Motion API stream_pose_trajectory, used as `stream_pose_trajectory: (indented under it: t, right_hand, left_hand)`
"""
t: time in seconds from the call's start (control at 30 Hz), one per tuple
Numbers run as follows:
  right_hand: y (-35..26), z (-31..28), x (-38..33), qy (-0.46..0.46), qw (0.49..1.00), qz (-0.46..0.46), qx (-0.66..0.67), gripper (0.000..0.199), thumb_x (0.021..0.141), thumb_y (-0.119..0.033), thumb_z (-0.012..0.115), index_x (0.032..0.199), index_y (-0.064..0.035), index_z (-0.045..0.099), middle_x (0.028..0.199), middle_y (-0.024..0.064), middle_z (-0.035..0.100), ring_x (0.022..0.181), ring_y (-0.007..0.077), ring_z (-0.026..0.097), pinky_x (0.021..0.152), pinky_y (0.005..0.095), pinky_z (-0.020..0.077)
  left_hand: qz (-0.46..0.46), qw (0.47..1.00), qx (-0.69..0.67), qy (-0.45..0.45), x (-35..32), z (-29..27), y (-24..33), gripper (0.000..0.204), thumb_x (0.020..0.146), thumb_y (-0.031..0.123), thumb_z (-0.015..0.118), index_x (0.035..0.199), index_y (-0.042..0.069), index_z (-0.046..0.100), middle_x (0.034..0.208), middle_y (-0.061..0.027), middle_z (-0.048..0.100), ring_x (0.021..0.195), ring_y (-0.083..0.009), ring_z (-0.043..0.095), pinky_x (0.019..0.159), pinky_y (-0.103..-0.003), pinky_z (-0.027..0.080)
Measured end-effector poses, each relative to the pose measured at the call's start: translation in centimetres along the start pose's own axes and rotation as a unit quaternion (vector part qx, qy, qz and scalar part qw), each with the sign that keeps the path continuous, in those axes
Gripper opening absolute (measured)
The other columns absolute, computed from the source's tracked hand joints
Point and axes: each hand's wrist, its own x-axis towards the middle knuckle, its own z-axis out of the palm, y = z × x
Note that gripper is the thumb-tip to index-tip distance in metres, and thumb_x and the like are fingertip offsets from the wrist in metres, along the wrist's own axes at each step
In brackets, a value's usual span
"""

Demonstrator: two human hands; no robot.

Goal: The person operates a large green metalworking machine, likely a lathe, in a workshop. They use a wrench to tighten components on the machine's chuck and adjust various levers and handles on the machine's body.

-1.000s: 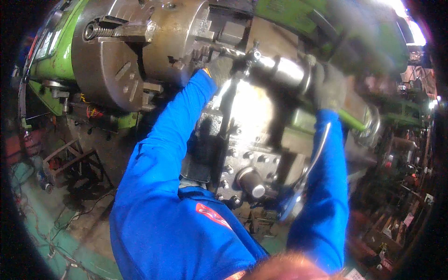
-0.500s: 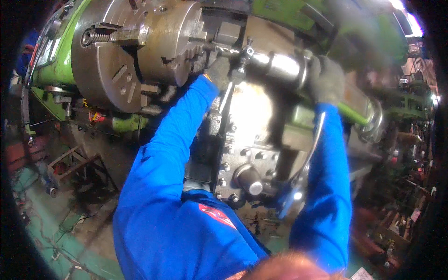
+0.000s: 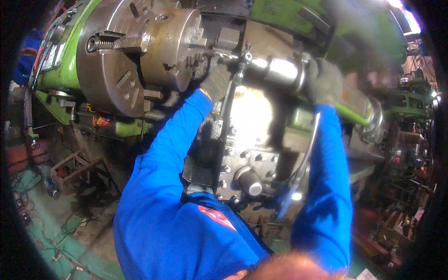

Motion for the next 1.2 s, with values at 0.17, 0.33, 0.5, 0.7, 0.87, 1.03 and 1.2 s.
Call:
stream_pose_trajectory:
  t: [0.17,0.33,0.5,0.7,0.87,1.03,1.2]
  right_hand:
    - [-0.1,-0.6,0.0,-0.011,1.000,0.002,0.003,0.035,0.099,-0.038,0.053,0.100,-0.0084,0.072,0.102,0.0168,0.071,0.101,0.0397,0.062,0.096,0.0508,0.0462]
    - [0.5,0.4,0.1,-0.002,1.000,-0.014,0.009,0.035,0.100,-0.038,0.053,0.099,-0.0089,0.072,0.100,0.0170,0.071,0.099,0.0399,0.062,0.096,0.0509,0.0461]
    - [0.7,0.5,-0.1,0.006,1.000,-0.014,0.017,0.034,0.100,-0.037,0.053,0.099,-0.0093,0.072,0.100,0.0173,0.071,0.099,0.0401,0.062,0.095,0.0517,0.0465]
    - [0.6,0.1,0.1,-0.002,1.000,-0.007,0.023,0.035,0.099,-0.038,0.053,0.101,-0.0095,0.073,0.101,0.0178,0.071,0.099,0.0403,0.063,0.095,0.0517,0.0469]
    - [1.0,0.9,-0.2,0.019,1.000,-0.014,0.021,0.036,0.099,-0.039,0.053,0.103,-0.0094,0.074,0.103,0.0171,0.072,0.101,0.0397,0.063,0.096,0.0517,0.0469]
    - [0.5,0.1,0.1,-0.021,1.000,-0.003,0.013,0.037,0.100,-0.039,0.051,0.104,-0.0094,0.074,0.104,0.0167,0.072,0.102,0.0393,0.063,0.097,0.0513,0.0465]
    - [0.1,-0.4,0.1,-0.026,1.000,0.011,0.010,0.035,0.099,-0.038,0.053,0.102,-0.0100,0.074,0.106,0.0152,0.072,0.104,0.0373,0.063,0.096,0.0485,0.0478]
  left_hand:
    - [0.016,0.979,0.180,0.092,-2.1,1.5,1.3,0.073,0.090,0.016,0.073,0.151,-0.003,0.038,0.115,-0.0271,0.064,0.107,-0.0456,0.059,0.103,-0.044,0.050]
    - [0.125,0.978,0.024,0.166,-1.1,1.7,-3.2,0.035,0.095,0.011,0.064,0.127,0.001,0.056,0.109,-0.0155,0.063,0.097,-0.0305,0.061,0.080,-0.041,0.053]
    - [-0.097,0.955,-0.279,-0.004,-1.2,0.2,-1.5,0.036,0.097,0.008,0.058,0.133,0.011,0.059,0.122,-0.0133,0.056,0.115,-0.0223,0.051,0.078,-0.031,0.056]
    - [-0.004,0.967,-0.224,-0.120,2.2,-0.1,-6.9,0.022,0.105,0.012,0.046,0.121,0.010,0.061,0.099,-0.0055,0.057,0.083,-0.0123,0.046,0.059,-0.022,0.043]
    - [0.192,0.979,0.035,-0.052,1.1,-0.1,-2.5,0.026,0.104,0.022,0.048,0.122,0.005,0.056,0.100,-0.0107,0.051,0.085,-0.0207,0.041,0.071,-0.031,0.033]
    - [0.113,0.993,-0.004,-0.044,2.3,0.1,-3.8,0.027,0.104,0.026,0.048,0.119,0.006,0.058,0.095,-0.0093,0.052,0.080,-0.0201,0.043,0.067,-0.031,0.035]
    - [-0.021,0.969,-0.229,-0.091,2.4,-0.7,-5.3,0.029,0.104,0.030,0.047,0.115,0.006,0.059,0.090,-0.0079,0.052,0.076,-0.0194,0.046,0.063,-0.031,0.038]
